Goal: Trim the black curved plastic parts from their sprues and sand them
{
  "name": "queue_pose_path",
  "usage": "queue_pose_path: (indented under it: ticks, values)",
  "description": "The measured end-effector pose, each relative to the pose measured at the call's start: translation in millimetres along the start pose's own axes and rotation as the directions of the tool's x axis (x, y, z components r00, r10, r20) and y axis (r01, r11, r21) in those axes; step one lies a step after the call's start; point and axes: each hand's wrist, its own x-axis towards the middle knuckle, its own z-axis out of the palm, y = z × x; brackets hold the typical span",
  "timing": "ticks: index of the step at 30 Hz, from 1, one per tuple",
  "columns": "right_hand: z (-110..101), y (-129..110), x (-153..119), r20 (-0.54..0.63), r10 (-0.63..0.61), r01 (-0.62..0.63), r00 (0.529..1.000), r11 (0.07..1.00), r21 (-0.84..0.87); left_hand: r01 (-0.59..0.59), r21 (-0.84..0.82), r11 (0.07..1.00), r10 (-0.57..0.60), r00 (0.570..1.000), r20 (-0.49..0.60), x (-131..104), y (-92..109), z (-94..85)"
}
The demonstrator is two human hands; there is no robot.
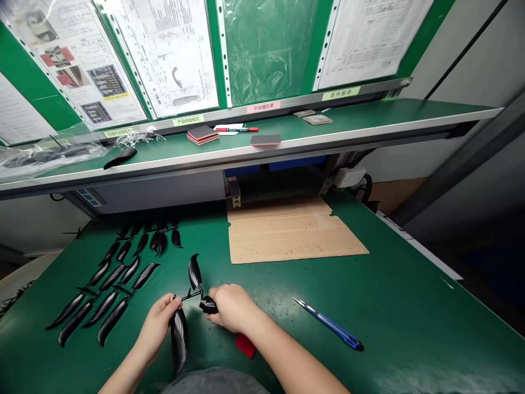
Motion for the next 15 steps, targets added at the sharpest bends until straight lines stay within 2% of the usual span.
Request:
queue_pose_path:
  ticks: [2, 3, 5, 9, 13, 15]
  values:
    - [5, -2, 7, 0.047, -0.026, 0.026, 0.999, 1.000, 0.004, -0.104, 0.195, 0.975, 0.119, 0.991, -0.067, 9, -3, -8.1]
    - [7, -4, 9, 0.055, -0.030, 0.029, 0.998, 0.999, 0.014, -0.115, 0.235, 0.965, 0.139, 0.986, -0.088, 11, -4, -10.1]
    - [11, -7, 12, 0.049, -0.022, 0.019, 0.999, 0.998, 0.057, -0.100, 0.216, 0.971, 0.130, 0.983, -0.129, 11, -6, -11.1]
    - [17, -10, 11, -0.002, 0.033, -0.031, 0.999, 0.980, 0.196, 0.006, -0.124, 0.992, -0.023, 0.990, -0.136, 4, -7, -9.3]
    - [26, -13, 9, -0.044, 0.102, -0.085, 0.994, 0.952, 0.294, 0.139, -0.461, 0.877, -0.206, 0.974, -0.097, 0, -12, -2.5]
    - [31, -15, 10, -0.082, 0.147, -0.115, 0.986, 0.944, 0.309, 0.171, -0.574, 0.801, -0.244, 0.968, -0.052, -1, -13, 3.6]
